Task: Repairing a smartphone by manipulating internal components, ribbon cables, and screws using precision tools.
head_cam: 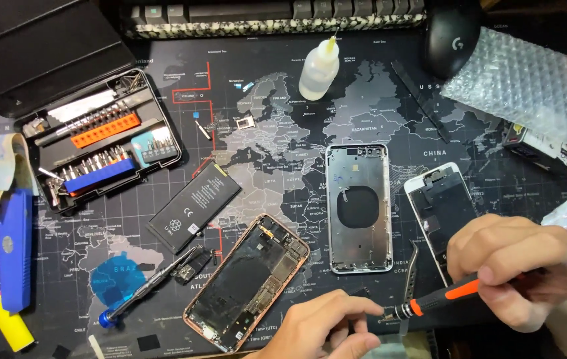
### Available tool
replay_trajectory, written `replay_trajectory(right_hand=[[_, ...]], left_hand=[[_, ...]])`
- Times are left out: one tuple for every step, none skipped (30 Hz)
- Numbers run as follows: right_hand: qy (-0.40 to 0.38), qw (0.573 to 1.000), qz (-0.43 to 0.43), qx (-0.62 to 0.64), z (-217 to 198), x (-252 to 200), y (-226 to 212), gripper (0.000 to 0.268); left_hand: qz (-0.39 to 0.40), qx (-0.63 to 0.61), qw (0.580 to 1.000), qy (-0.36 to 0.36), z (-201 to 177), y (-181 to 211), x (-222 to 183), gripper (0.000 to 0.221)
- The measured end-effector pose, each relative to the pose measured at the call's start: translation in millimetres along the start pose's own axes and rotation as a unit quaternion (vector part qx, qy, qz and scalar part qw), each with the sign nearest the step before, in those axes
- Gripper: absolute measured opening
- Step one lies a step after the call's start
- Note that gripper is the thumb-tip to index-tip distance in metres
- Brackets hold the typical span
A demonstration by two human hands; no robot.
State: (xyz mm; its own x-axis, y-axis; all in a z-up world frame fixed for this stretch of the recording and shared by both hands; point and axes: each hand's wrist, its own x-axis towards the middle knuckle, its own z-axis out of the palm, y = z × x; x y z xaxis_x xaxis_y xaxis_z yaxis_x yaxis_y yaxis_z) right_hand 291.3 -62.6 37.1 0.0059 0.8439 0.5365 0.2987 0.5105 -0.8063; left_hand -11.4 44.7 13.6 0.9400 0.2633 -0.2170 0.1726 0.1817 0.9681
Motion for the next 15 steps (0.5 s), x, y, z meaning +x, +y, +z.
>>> replay_trajectory(right_hand=[[0.001,1.000,-0.003,-0.003,0.4,0.5,0.2,0.010],[0.000,1.000,-0.003,-0.003,0.0,0.5,0.2,0.010],[-0.001,1.000,-0.007,-0.011,-0.4,0.3,0.3,0.010],[-0.001,1.000,-0.010,-0.018,-0.7,0.0,0.4,0.010],[-0.002,1.000,-0.011,-0.018,-1.0,-0.2,-0.1,0.010],[-0.003,1.000,-0.006,-0.014,-1.2,-0.5,-0.5,0.010],[-0.004,1.000,-0.001,-0.009,-1.4,-1.0,-0.9,0.010],[-0.004,1.000,-0.001,-0.009,-1.5,-0.6,-2.1,0.010],[-0.008,1.000,0.008,-0.007,-1.7,0.0,-3.2,0.010],[-0.013,1.000,0.016,-0.004,-2.0,0.6,-4.2,0.010],[-0.013,1.000,0.017,-0.003,-2.9,0.7,-3.7,0.010],[-0.022,1.000,0.009,-0.005,-3.8,0.7,-3.1,0.010],[-0.032,0.999,0.000,-0.006,-4.9,1.2,-1.9,0.011],[-0.032,0.999,0.000,-0.005,-6.2,1.5,-1.1,0.011],[-0.042,0.999,-0.001,0.010,-7.3,1.8,-0.2,0.010]], left_hand=[[0.006,0.000,1.000,0.004,0.3,-0.9,-0.3,0.026],[0.006,-0.001,1.000,0.005,0.1,-0.1,-0.2,0.026],[-0.012,-0.008,1.000,-0.002,-0.2,0.6,-0.1,0.029],[-0.031,-0.015,0.999,-0.008,-0.4,1.3,-0.1,0.033],[-0.030,-0.016,0.999,-0.008,-0.5,1.1,-0.1,0.033],[-0.027,-0.010,1.000,-0.008,-0.7,0.9,-0.1,0.032],[-0.025,-0.005,1.000,-0.009,-0.8,0.7,-0.3,0.031],[-0.025,-0.005,1.000,-0.009,-0.4,0.4,-0.4,0.031],[-0.023,-0.006,1.000,-0.007,-0.2,0.3,-0.4,0.029],[-0.021,-0.007,1.000,-0.006,0.1,0.3,-0.4,0.026],[-0.022,-0.007,1.000,-0.006,0.7,-1.0,-0.4,0.026],[-0.011,-0.001,1.000,-0.001,1.2,-2.4,-0.3,0.025],[-0.001,0.006,1.000,0.005,1.6,-3.7,0.0,0.024],[-0.002,0.006,1.000,0.005,1.3,-2.1,0.5,0.024],[-0.011,0.008,1.000,0.005,1.1,-0.3,0.6,0.023]])
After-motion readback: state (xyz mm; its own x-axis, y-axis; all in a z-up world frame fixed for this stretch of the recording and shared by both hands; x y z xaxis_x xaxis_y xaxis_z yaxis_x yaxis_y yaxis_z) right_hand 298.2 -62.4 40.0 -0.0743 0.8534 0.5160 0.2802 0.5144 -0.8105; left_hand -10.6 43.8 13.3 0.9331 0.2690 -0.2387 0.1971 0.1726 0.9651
